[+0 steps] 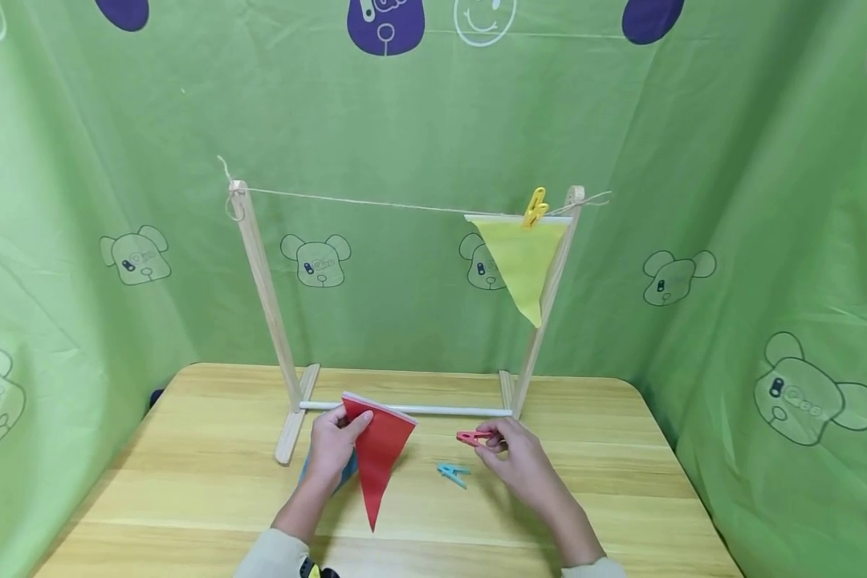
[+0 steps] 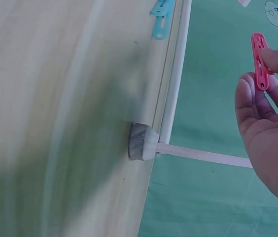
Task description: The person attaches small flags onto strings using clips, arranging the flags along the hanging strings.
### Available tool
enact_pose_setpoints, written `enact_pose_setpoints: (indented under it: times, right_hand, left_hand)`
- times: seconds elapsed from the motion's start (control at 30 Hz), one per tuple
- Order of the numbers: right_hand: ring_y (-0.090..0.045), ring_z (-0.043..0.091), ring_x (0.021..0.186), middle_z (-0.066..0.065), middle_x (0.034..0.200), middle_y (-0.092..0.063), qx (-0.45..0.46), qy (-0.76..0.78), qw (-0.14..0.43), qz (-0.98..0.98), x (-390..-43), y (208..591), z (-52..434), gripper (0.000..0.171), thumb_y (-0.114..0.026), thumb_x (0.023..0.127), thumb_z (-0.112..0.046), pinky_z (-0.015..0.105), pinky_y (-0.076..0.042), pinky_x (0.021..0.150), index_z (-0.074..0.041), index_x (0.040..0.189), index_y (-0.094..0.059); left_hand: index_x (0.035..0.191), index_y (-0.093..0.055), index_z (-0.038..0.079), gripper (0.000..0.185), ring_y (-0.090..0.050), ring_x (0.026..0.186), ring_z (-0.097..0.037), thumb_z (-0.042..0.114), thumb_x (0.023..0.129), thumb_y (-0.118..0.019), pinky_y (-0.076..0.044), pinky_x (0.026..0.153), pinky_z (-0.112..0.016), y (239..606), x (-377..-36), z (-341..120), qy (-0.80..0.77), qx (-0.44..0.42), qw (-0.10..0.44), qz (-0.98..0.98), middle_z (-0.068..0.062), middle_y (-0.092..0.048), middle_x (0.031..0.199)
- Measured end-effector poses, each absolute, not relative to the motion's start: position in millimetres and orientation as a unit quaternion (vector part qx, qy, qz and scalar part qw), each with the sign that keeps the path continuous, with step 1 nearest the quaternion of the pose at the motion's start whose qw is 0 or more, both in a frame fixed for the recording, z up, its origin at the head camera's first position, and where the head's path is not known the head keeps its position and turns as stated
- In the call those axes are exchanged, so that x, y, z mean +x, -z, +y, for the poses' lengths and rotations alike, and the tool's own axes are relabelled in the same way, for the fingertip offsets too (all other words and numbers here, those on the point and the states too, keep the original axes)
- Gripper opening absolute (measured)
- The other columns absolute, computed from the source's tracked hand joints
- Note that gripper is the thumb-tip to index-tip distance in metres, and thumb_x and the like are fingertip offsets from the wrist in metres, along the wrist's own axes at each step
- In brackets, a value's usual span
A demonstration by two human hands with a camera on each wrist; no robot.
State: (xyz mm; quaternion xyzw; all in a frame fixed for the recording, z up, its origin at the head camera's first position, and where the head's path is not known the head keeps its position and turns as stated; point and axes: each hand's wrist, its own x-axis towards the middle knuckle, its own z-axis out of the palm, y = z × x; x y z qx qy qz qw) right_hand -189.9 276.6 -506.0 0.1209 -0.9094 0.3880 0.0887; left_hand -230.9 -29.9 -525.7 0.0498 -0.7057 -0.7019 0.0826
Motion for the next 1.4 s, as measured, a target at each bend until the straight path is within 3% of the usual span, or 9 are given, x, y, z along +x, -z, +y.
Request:
enact_pose_setpoints:
  times: [0.4,0.7,1.4]
  right_hand:
    - [-0.064,0.008,0.088,-0.002,0.098,-0.066,0.127,-0.376,0.128,-0.909,-193,497,279,0.030,-0.081,0.087,-0.005,0.029,-0.061,0.085,-0.009,0.114,-0.069]
    - [-0.063,0.008,0.088,0.001,0.100,-0.066,0.143,-0.365,0.137,-0.910,-199,485,277,0.028,-0.079,0.089,-0.006,0.030,-0.061,0.083,-0.009,0.114,-0.068]
    - [-0.067,0.012,0.087,0.001,0.100,-0.069,0.162,-0.347,0.177,-0.907,-202,461,267,0.032,-0.083,0.085,-0.006,0.032,-0.061,0.081,-0.008,0.113,-0.068]
  left_hand:
    - [0.102,-0.077,0.002,0.023,-0.068,0.075,-0.018,0.022,0.091,-0.081,-0.061,0.067,-0.029,513,-231,-30,0.707,0.053,0.064,-0.702,-0.013,-0.075,0.092]
    - [0.095,-0.076,-0.003,0.019,-0.065,0.069,-0.013,0.015,0.090,-0.081,-0.056,0.061,-0.024,501,-235,-29,0.713,0.036,0.097,-0.694,-0.011,-0.073,0.082]
    - [0.104,-0.076,-0.004,0.022,-0.068,0.077,-0.015,0.014,0.091,-0.079,-0.059,0.070,-0.023,477,-238,-22,0.735,0.019,0.106,-0.670,-0.017,-0.076,0.094]
